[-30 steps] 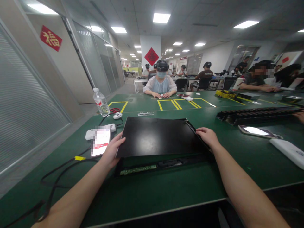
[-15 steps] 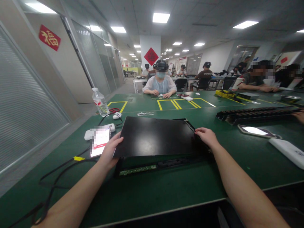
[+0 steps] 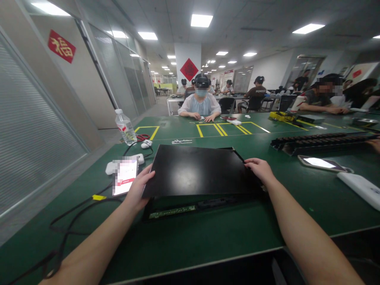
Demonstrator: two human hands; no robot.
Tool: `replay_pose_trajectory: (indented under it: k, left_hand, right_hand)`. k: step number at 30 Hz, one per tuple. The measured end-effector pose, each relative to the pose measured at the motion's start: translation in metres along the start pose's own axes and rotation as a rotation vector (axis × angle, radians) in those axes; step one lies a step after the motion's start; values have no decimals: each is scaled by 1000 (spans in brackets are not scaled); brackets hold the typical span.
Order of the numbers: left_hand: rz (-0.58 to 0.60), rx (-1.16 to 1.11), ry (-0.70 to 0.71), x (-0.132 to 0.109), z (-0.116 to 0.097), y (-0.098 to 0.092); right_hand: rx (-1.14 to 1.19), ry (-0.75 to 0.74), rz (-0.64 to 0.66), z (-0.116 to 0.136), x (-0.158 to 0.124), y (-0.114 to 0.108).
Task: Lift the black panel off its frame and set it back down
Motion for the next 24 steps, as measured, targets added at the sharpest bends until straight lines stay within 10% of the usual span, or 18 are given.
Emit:
replay_pose_trajectory:
  k: [24]
  left_hand:
    - [7,-1,-28,2,12,0]
  right_hand:
    - [-299,-148,49,17,-10,2]
Point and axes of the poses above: each hand's wrist, its own x-axis towards the middle knuckle, its own y-axis out of the palm, z = x × y, the point moved 8 cm from there along x, towards the middle knuckle, and after that the axes turned 7 degrees about -z, right-handed, at the moved point
